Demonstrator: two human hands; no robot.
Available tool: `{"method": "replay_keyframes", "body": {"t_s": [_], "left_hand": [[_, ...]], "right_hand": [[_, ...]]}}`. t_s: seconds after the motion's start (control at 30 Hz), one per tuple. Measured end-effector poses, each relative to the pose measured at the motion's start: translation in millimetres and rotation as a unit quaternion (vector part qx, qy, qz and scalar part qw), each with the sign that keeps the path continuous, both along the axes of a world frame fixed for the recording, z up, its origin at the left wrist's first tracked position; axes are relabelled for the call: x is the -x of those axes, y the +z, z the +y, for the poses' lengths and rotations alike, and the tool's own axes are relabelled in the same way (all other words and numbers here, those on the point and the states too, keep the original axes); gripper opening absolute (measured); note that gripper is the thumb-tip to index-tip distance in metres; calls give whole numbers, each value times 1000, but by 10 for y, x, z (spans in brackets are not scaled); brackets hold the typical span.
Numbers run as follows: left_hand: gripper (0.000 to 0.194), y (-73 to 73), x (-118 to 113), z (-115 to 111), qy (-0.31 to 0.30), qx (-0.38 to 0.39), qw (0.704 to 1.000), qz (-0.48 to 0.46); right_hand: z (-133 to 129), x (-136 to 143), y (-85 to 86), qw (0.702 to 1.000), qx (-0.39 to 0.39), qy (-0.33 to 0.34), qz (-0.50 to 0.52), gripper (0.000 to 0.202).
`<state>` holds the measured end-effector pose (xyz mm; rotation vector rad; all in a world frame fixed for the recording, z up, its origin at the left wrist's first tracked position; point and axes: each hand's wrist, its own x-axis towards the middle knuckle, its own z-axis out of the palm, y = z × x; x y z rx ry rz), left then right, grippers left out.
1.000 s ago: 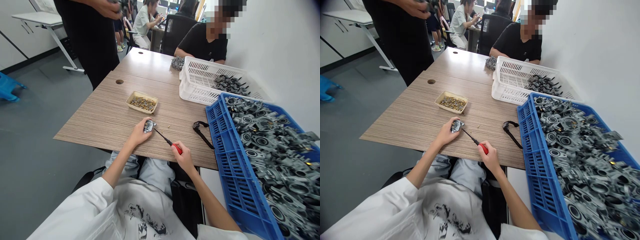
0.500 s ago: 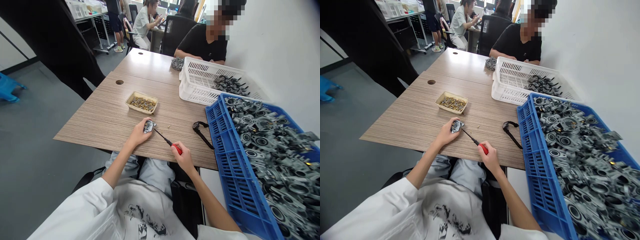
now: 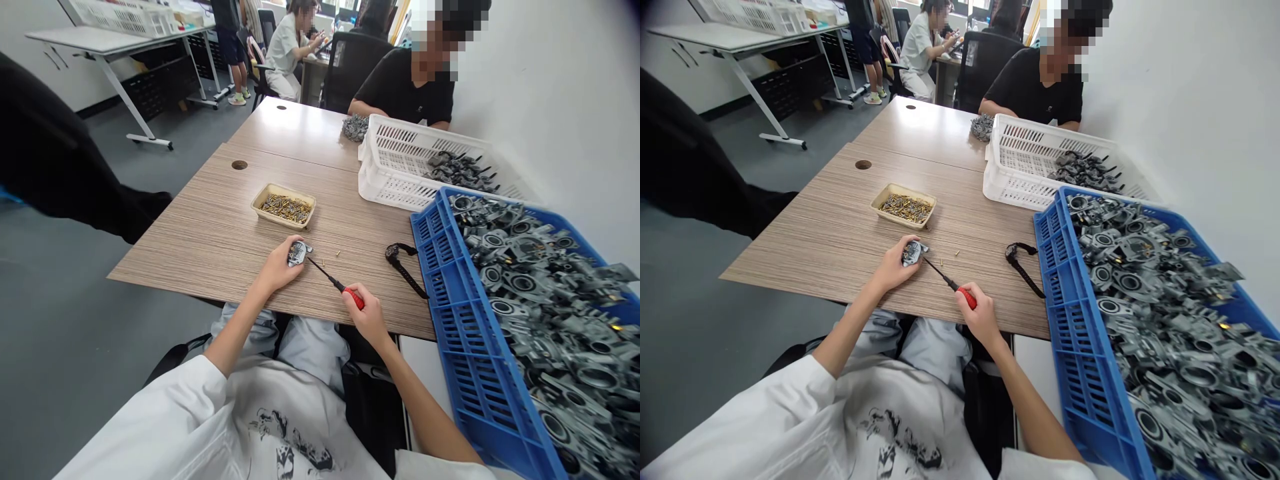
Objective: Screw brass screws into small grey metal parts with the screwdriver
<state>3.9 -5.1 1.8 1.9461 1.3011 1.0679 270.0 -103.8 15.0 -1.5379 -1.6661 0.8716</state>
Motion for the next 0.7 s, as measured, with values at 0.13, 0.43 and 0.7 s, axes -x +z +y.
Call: {"method": "replay_keyframes", "body": {"t_s": [0.13,0.43,0.7], "left_hand": [[57,0,-2,3,0,-2,1000,0],[58,-23,1,12,0,-11,1000,0],[56,-23,-2,14,-2,-11,1000,-3]], "right_hand": [[-4,6,12,1000,2,-2,1,28],[-1,-4,-21,1000,3,-2,8,29],[-1,-9,-29,1000,-2,-1,4,29]]}}
